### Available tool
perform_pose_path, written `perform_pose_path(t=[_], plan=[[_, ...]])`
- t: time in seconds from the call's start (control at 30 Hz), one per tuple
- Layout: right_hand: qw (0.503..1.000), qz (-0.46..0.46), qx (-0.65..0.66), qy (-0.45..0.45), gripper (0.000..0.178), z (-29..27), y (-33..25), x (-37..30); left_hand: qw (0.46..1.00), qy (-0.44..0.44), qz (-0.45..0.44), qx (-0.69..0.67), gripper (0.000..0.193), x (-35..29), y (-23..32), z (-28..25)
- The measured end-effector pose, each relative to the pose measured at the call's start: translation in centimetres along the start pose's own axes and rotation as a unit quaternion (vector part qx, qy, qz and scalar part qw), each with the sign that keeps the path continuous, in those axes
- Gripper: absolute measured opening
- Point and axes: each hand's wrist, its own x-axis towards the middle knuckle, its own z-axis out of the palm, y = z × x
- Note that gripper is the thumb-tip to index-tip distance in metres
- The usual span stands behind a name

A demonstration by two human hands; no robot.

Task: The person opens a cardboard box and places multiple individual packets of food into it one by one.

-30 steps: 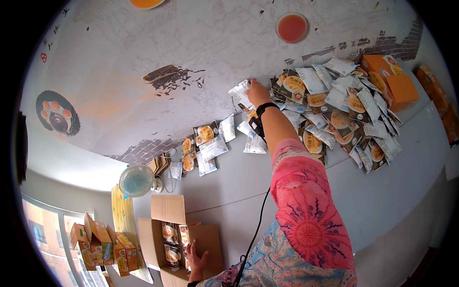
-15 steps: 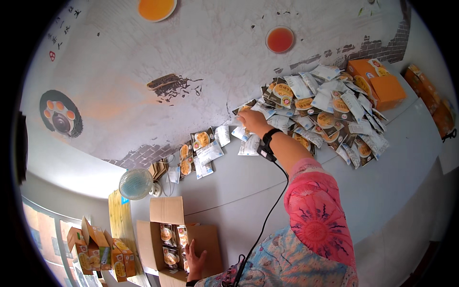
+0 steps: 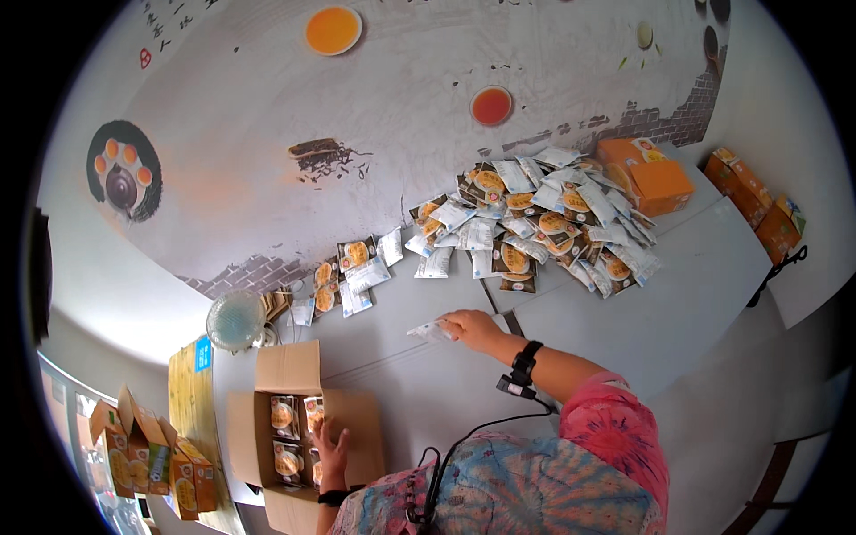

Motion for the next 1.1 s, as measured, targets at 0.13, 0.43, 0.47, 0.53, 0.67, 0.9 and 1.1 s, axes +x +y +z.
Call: perform_pose_path(t=[0.13, 0.43, 0.47, 0.53, 0.67, 0.9, 1.1], plan=[[0.998, -0.034, -0.049, -0.038, 0.025, 2.7, -3.0, -5.6, 0.995, 0.045, 0.09, -0.027, 0.041, 0.4, 5.0, -1.1], [0.987, -0.141, 0.006, -0.077, 0.026, 7.4, -11.2, -10.5, 0.607, -0.362, -0.296, -0.643, 0.049, 0.5, 7.5, 1.1], [0.982, -0.169, 0.023, -0.079, 0.027, 7.7, -11.8, -10.9, 0.57, -0.388, -0.296, -0.661, 0.05, 0.6, 8.2, 1.2], [0.975, -0.181, 0.039, -0.122, 0.03, 8.9, -12.3, -11.3, 0.531, -0.399, -0.285, -0.691, 0.051, -0.1, 9.3, 0.3], [0.958, -0.216, -0.012, -0.188, 0.032, 10.5, -13.1, -13.0, 0.541, -0.386, -0.232, -0.71, 0.045, -1.1, 9.1, 0.4], [0.978, -0.1, 0.08, -0.167, 0.033, 10.1, -12.0, -14.5, 0.613, -0.31, -0.208, -0.696, 0.052, -2.2, 9.0, 0.1], [0.971, 0.095, 0.203, -0.082, 0.038, 10.7, -11.9, -13.9, 0.637, -0.323, -0.162, -0.68, 0.056, -2.8, 9.2, -1.1]])
